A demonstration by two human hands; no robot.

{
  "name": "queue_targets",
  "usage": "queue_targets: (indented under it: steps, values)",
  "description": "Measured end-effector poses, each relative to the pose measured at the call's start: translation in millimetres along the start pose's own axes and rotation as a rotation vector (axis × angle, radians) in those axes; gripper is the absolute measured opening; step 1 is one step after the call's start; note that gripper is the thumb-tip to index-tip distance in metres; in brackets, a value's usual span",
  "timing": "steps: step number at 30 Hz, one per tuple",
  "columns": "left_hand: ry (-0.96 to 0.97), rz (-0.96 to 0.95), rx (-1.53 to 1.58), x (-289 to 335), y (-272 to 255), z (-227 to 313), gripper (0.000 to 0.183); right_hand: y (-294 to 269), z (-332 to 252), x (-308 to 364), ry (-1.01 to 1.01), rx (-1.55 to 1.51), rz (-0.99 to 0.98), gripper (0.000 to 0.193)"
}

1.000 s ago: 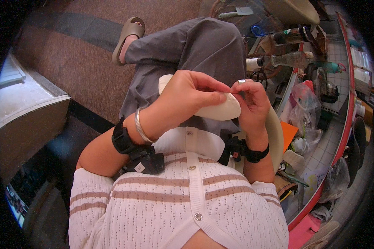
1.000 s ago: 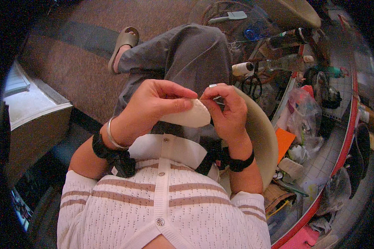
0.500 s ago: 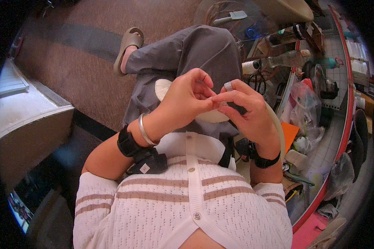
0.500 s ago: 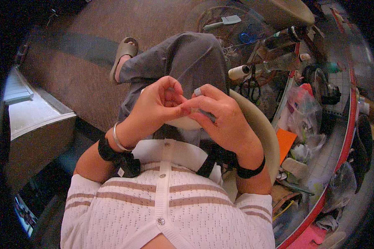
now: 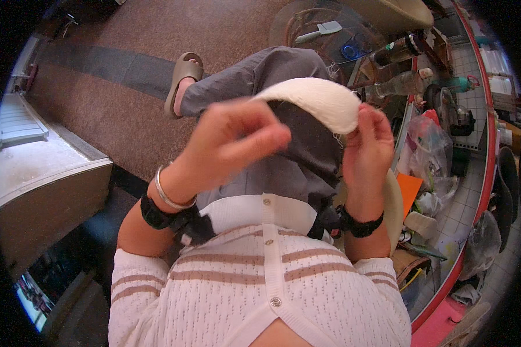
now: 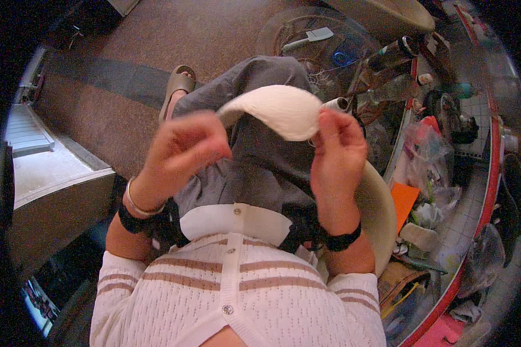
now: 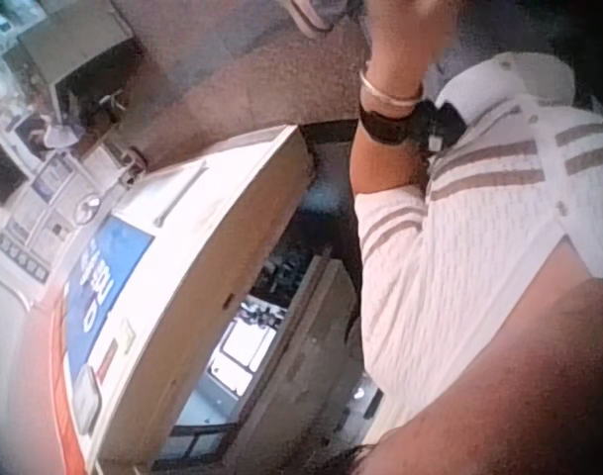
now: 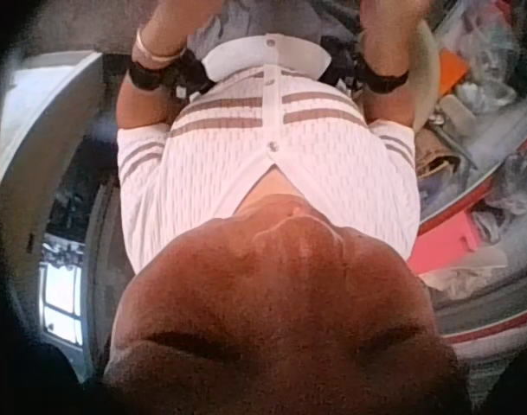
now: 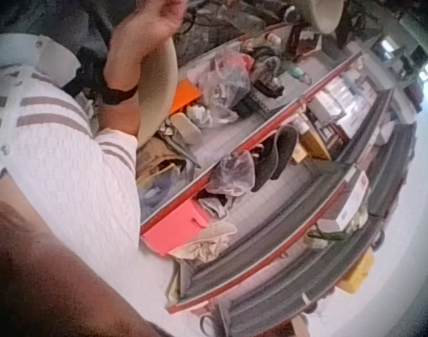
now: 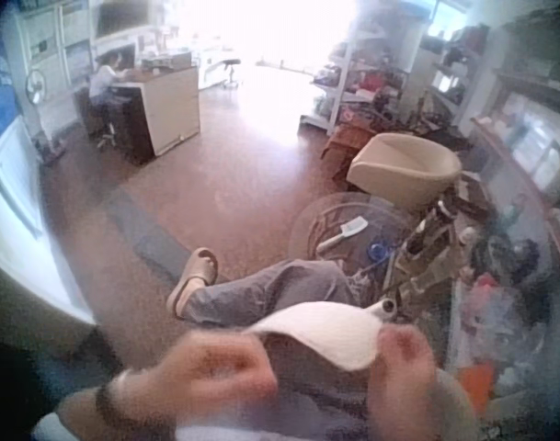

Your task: The person sews along the edge of a white shoe insole using a needle and thread, pulling the thread tight through each stitch and occasionally reaching for more thread or adjusting the insole.

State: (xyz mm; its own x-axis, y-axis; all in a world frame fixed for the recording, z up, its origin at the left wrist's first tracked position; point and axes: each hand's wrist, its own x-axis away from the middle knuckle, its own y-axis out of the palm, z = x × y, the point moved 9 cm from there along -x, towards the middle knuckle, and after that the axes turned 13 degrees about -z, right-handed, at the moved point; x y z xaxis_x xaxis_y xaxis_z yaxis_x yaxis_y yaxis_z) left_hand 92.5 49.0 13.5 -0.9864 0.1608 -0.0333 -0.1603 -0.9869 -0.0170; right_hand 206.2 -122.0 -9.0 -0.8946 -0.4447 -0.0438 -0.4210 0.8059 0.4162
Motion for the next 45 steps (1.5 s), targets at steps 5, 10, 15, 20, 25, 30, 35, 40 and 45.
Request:
queue_targets:
  steps: [5, 10, 15, 20, 25, 30, 35, 40, 45]
  values:
    - [-0.324, -0.087, 0.684, 26, 54, -65, 0.035, 43, 6, 33, -0.041, 0.369, -0.354, 0.009]
    - [-0.166, 0.159, 0.933, 23, 41, -69, 0.034, 54, 13, 42, -0.031, 0.614, -0.484, 0.01]
    - [-0.103, 0.208, 0.977, 21, 40, -72, 0.031, 63, 18, 46, -0.051, 0.758, -0.579, 0.01]
    - [-0.139, 0.217, 0.955, 24, 41, -80, 0.032, 69, 19, 47, -0.031, 0.806, -0.602, 0.009]
    - [-0.139, 0.215, 0.997, 26, 43, -84, 0.033, 75, 18, 48, -0.063, 0.867, -0.625, 0.008]
    - [-0.173, 0.222, 1.038, 28, 43, -86, 0.03, 86, 12, 48, -0.109, 1.002, -0.692, 0.009]
    - [-0.144, 0.22, 0.852, 27, 42, -80, 0.03, 98, 4, 49, -0.373, 1.08, -0.758, 0.01]
    - [-0.165, 0.207, 0.686, 28, 35, -72, 0.029, 99, -2, 52, -0.343, 0.952, -0.719, 0.011]
    - [-0.162, 0.223, 0.519, 25, 21, -58, 0.025, 104, -1, 46, -0.368, 0.982, -0.793, 0.01]
